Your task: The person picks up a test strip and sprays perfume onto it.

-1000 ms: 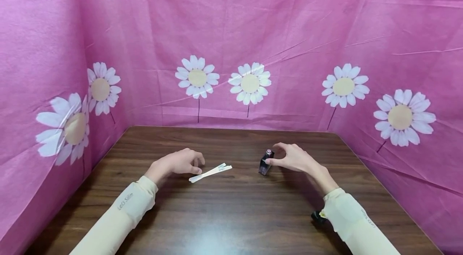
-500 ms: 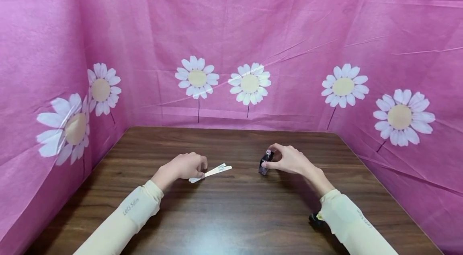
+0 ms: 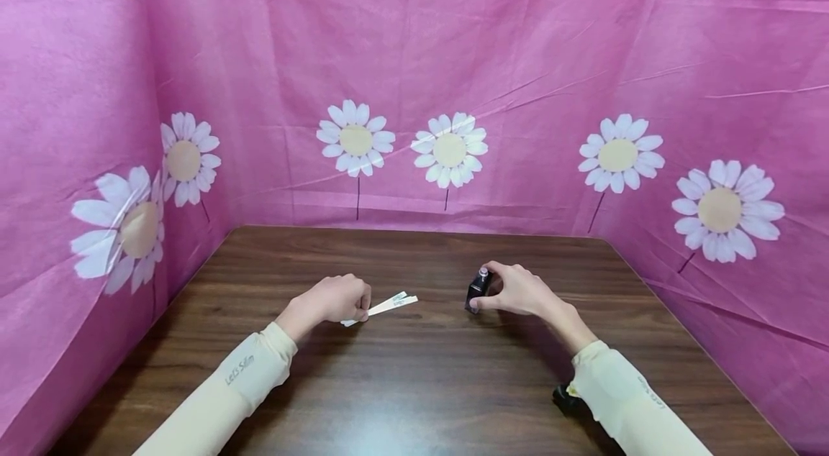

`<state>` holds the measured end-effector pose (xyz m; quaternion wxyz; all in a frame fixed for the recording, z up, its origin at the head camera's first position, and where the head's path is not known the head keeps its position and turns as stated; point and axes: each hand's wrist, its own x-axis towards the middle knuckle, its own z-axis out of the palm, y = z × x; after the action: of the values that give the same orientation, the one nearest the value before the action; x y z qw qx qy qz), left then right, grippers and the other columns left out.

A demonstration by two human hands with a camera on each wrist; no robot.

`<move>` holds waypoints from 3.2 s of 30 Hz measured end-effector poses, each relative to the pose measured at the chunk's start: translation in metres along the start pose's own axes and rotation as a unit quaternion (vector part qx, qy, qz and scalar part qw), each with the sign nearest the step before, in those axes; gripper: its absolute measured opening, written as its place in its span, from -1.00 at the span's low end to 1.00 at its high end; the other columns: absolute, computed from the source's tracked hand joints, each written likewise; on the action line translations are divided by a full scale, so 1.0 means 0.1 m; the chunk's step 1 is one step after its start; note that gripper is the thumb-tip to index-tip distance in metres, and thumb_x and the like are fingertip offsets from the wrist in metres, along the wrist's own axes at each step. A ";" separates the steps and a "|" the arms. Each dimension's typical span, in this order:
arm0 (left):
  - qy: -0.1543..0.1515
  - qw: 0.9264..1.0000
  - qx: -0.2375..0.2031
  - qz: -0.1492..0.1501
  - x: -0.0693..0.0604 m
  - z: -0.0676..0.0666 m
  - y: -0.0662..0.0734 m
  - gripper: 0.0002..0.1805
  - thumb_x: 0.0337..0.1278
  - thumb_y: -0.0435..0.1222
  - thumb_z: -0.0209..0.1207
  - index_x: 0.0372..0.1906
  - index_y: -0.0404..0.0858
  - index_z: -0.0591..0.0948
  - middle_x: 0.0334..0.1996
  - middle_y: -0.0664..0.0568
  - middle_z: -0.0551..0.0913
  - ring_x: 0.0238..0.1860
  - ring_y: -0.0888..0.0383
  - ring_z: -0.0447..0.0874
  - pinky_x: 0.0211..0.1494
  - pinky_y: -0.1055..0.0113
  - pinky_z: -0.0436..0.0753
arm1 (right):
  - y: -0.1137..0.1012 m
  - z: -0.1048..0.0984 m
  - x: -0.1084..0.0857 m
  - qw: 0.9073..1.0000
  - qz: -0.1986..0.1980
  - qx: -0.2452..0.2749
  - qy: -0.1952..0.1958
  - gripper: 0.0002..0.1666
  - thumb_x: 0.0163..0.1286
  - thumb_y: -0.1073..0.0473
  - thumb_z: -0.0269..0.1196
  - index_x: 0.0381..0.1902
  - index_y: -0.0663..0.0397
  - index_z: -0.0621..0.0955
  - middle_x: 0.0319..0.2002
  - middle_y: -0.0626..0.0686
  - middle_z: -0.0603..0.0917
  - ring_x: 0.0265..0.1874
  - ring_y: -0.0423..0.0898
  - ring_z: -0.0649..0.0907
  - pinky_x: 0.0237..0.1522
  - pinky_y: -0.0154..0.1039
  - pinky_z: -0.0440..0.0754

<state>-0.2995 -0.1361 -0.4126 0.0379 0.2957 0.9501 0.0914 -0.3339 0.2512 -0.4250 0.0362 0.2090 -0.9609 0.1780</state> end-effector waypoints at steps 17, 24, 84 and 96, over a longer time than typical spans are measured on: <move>0.008 0.999 0.033 0.001 0.01 -0.02 0.03 -0.75 0.08 -0.22 0.47 -0.52 0.00 0.59 -0.61 0.29 0.47 -0.56 0.23 0.47 -0.39 0.13 0.55 | 0.00 0.00 0.01 1.000 -0.006 -0.001 -0.001 -0.17 0.02 -0.55 0.41 0.10 -0.23 0.59 -0.37 -0.20 0.66 -0.34 -0.18 0.60 -0.33 0.03 0.57; 0.022 0.999 0.042 0.011 -0.02 -0.03 0.05 -0.75 0.06 -0.25 0.46 -0.54 -0.01 0.59 -0.60 0.27 0.47 -0.57 0.22 0.47 -0.41 0.13 0.56 | 0.01 0.01 0.01 1.000 -0.009 0.005 -0.009 -0.19 0.05 -0.54 0.40 0.09 -0.20 0.57 -0.37 -0.18 0.64 -0.38 -0.16 0.58 -0.36 -0.01 0.56; 0.094 0.981 -0.162 0.043 0.18 -0.34 -0.09 -0.91 0.64 -0.27 -0.09 -0.10 -0.18 0.39 -0.63 0.12 0.58 -0.68 0.25 0.49 -0.57 0.29 0.50 | -0.36 -0.24 0.06 0.958 -0.063 0.264 0.095 -0.22 0.29 0.01 0.48 0.40 -0.30 0.41 0.23 0.01 0.59 0.18 -0.01 0.59 0.26 0.16 0.35; 0.164 0.970 -0.173 0.047 0.48 -0.33 -0.16 -0.96 0.60 -0.35 -0.14 -0.08 -0.23 0.33 -0.59 0.15 0.37 -0.61 0.27 0.30 -0.48 0.27 0.42 | -0.46 -0.16 0.28 0.911 -0.113 0.386 0.093 -0.21 0.51 0.33 0.19 0.54 -0.23 0.15 -0.01 0.24 0.58 -0.10 0.09 0.63 -0.20 -0.08 0.67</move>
<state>-0.3521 -0.1261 -0.3844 -0.0725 0.3103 0.8980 0.3034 -0.3399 0.2071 -0.3906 0.0620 0.2960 -0.7797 0.5482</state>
